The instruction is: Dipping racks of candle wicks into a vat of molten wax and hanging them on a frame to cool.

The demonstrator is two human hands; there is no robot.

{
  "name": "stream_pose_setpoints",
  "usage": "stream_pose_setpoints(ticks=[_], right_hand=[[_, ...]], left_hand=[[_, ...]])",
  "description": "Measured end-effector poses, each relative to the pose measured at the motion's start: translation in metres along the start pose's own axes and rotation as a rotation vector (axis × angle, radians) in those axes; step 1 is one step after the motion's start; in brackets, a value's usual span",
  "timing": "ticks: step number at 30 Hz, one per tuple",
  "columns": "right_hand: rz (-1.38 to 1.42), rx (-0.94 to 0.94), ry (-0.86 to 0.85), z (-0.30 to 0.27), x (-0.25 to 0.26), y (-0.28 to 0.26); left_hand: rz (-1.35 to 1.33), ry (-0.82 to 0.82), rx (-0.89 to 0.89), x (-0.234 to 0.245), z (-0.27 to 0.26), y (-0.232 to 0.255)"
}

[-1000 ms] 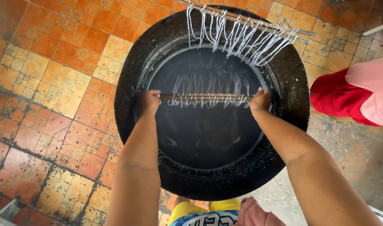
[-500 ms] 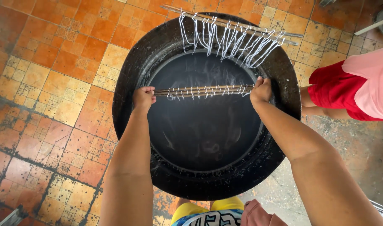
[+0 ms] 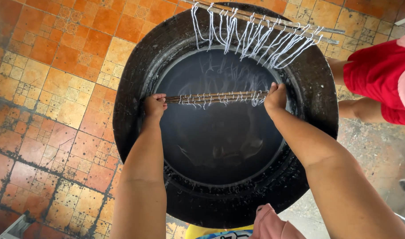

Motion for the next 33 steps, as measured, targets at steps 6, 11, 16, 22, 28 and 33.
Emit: stream_pose_setpoints(ticks=[6, 11, 16, 22, 28, 33], right_hand=[[0.013, 0.008, -0.028, -0.013, 0.005, -0.002], [0.017, 0.008, -0.04, -0.02, 0.011, -0.002], [-0.018, -0.021, -0.002, -0.01, -0.007, 0.017], [-0.007, 0.063, 0.007, -0.031, -0.001, 0.009], [-0.038, 0.064, 0.041, -0.034, -0.01, 0.012], [-0.022, 0.07, 0.051, -0.036, -0.012, 0.013]], left_hand=[[0.066, 0.006, -0.003, -0.003, -0.014, 0.005], [0.054, -0.007, -0.03, -0.007, -0.018, 0.003], [0.051, -0.01, -0.04, -0.012, -0.009, -0.009], [0.05, 0.001, -0.032, -0.007, -0.015, -0.015], [0.055, 0.018, -0.034, -0.006, -0.011, -0.024], [0.051, 0.017, -0.025, -0.003, -0.013, -0.022]])
Point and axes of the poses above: each hand's wrist, its own z-axis towards the middle knuckle, its own x-axis out of the back of the hand, y = z × x, the point moved 1 cm from there along z, towards the middle knuckle, and after that the axes turned 6 degrees about -y, right-handed, at the moved point
